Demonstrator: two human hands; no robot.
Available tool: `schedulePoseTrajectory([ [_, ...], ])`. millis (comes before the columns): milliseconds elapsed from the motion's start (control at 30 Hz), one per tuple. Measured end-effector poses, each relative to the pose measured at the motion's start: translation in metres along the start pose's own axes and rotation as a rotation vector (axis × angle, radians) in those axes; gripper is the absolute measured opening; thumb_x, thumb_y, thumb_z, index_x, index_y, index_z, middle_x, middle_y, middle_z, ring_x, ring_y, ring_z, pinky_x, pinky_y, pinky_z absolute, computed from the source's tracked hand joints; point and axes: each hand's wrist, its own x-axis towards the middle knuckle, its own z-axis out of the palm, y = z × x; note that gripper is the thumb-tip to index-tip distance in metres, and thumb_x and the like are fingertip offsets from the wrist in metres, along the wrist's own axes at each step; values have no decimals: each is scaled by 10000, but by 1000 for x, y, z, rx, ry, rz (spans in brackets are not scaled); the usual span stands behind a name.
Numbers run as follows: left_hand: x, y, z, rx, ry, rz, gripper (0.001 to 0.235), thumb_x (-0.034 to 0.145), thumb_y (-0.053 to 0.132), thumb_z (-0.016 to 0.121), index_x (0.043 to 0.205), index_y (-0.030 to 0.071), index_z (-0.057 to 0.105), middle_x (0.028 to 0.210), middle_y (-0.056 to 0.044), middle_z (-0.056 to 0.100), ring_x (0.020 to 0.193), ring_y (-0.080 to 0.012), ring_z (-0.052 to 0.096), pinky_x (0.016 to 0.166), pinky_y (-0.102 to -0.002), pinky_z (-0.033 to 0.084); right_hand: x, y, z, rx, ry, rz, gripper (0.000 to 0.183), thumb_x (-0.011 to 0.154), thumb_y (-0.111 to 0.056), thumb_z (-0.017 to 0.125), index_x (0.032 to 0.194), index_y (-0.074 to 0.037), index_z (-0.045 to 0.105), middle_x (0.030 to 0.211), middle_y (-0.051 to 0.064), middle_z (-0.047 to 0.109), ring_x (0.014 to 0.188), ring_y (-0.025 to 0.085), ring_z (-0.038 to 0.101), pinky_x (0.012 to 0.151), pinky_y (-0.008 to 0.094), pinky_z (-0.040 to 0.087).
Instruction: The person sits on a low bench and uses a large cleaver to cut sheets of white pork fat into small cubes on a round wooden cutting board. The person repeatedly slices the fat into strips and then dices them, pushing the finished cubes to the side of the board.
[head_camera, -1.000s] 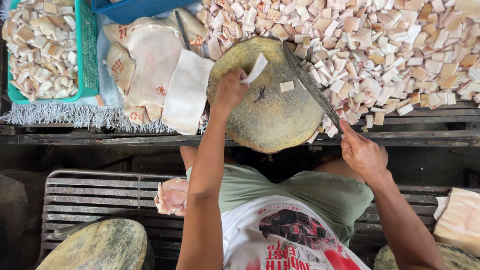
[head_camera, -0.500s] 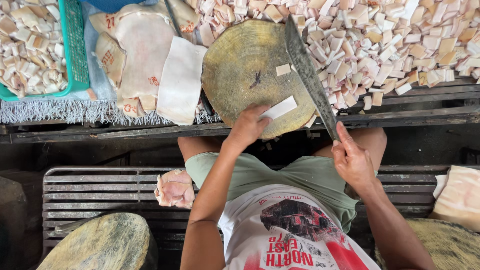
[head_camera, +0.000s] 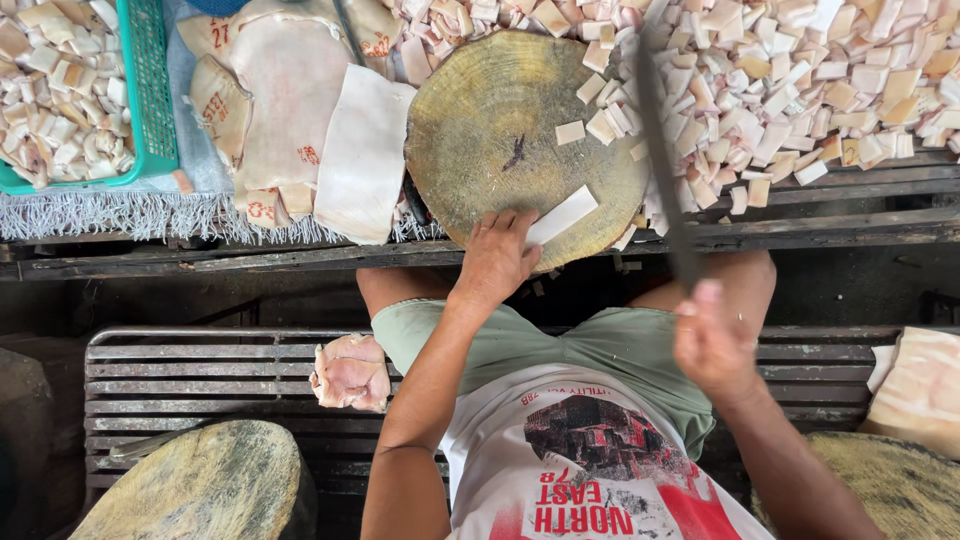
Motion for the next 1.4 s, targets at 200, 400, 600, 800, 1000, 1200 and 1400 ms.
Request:
schedulePoseTrajectory([
  [200, -1, 6, 2, 3, 44, -32, 477, 835, 174, 763, 1269, 49, 610, 1115, -160, 672, 1071, -383, 620, 944, -496, 507, 1, -3, -7, -30, -220, 101, 653, 856, 8, 667, 1493, -45, 535, 734, 151, 671, 584, 293, 666, 569, 412, 545],
  [400, -14, 6, -10, -6, 44, -16, 532, 794, 173, 767, 1279, 29, 603, 1111, -181, 666, 1051, -400, 613, 926, -508, 500, -6, -5, -24, 222, 129, 57, 615, 982, 81, 614, 1566, 10, 436, 800, 120, 676, 610, 185, 665, 568, 289, 552],
  [600, -24, -2, -11, 5, 53, 8, 371, 854, 149, 740, 1198, 47, 648, 1114, -159, 679, 1061, -368, 628, 962, -480, 517, -6, -12, 14, -53, -234, -30, 718, 816, 28, 715, 1492, -35, 478, 850, 224, 727, 584, 286, 679, 526, 391, 532],
  [800, -19, -5, 0, 7, 107, 48, 301, 845, 160, 744, 1115, 54, 666, 1046, -137, 702, 1031, -351, 654, 926, -475, 512, -2, -9, -9, 49, -133, 118, 683, 910, 37, 681, 1551, -91, 481, 740, 154, 679, 596, 271, 672, 560, 407, 544],
  [1000, -12, -2, 2, 23, 102, 55, 276, 852, 182, 740, 1093, 65, 671, 1043, -122, 712, 1026, -334, 662, 925, -470, 514, -4, -10, -6, 108, 115, -30, 634, 948, 76, 645, 1543, -20, 448, 712, 118, 646, 527, 220, 616, 488, 390, 498],
  [1200, -10, -3, 0, 44, 84, 77, 275, 850, 214, 747, 1071, 67, 677, 1038, -112, 704, 1023, -325, 647, 920, -469, 510, 2, -17, 12, -43, -327, 82, 708, 823, 14, 699, 1499, -54, 497, 693, 158, 662, 515, 298, 620, 498, 443, 510],
  [1400, -12, -1, -1, 37, 57, 26, 264, 848, 244, 764, 1038, 79, 684, 1013, -98, 696, 1017, -320, 641, 887, -468, 494, -8, -13, -22, 212, 16, 83, 627, 964, 88, 626, 1549, -19, 426, 742, 137, 656, 604, 180, 654, 542, 362, 551],
])
